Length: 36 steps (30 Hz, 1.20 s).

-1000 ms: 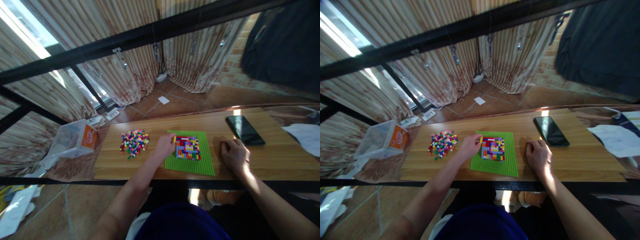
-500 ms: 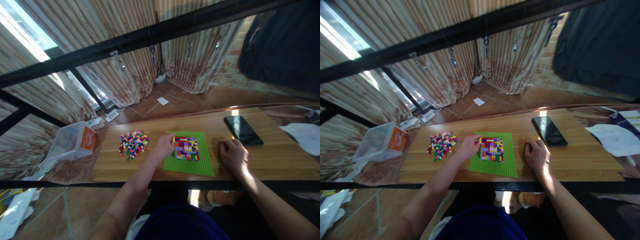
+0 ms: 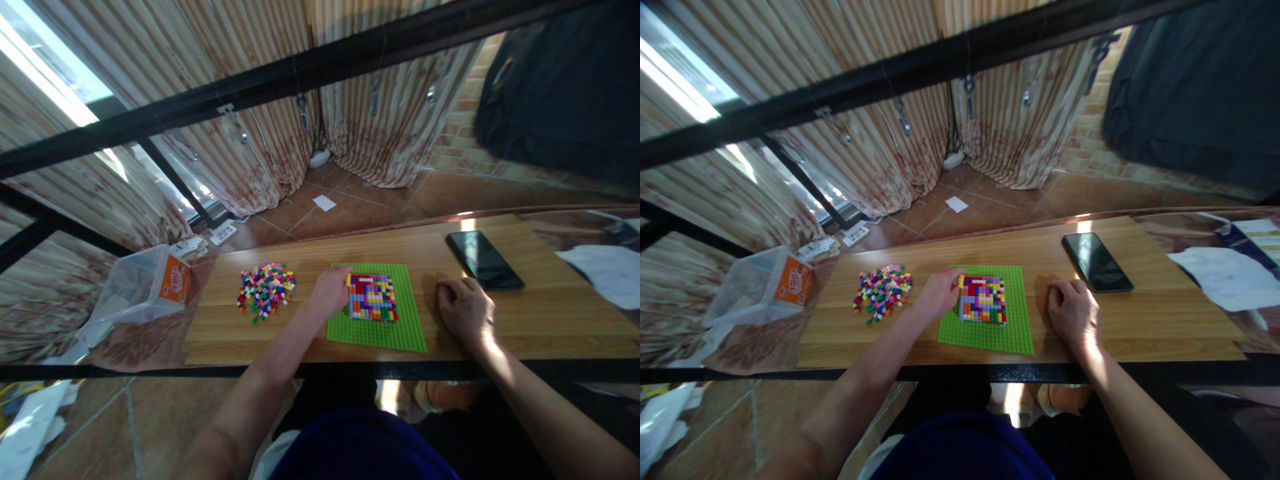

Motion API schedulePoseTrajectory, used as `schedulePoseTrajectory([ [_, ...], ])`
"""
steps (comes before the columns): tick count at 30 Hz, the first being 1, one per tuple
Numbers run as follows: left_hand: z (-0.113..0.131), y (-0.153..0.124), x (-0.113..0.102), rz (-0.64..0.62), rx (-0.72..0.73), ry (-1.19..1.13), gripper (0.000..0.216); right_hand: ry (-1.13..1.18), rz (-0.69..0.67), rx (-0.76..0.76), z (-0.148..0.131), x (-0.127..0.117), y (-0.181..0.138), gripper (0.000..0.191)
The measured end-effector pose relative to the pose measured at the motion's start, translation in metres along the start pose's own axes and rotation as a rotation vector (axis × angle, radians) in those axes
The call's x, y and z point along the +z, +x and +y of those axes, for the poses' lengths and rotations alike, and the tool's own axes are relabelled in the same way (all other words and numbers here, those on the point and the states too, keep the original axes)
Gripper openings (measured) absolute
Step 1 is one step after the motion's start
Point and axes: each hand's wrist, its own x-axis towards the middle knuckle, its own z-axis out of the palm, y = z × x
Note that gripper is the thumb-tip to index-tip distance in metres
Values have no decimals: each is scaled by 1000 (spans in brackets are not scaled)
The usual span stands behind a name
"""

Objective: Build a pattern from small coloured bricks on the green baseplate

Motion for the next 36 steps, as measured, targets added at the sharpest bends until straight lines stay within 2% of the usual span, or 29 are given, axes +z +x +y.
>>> schedulePoseTrajectory([
  [12,3,14,-15,-148,97,129,26,-4,-1,5,1,0,-1,23],
  [20,4,20,-13,-150,118,45,19,-3,11,-3,-1,-1,0,23],
  [26,0,18,-12,-160,176,55,29,4,5,-4,-1,-1,0,23],
  [36,-1,9,-14,-158,148,-8,34,-6,13,-10,-1,-1,0,23],
])
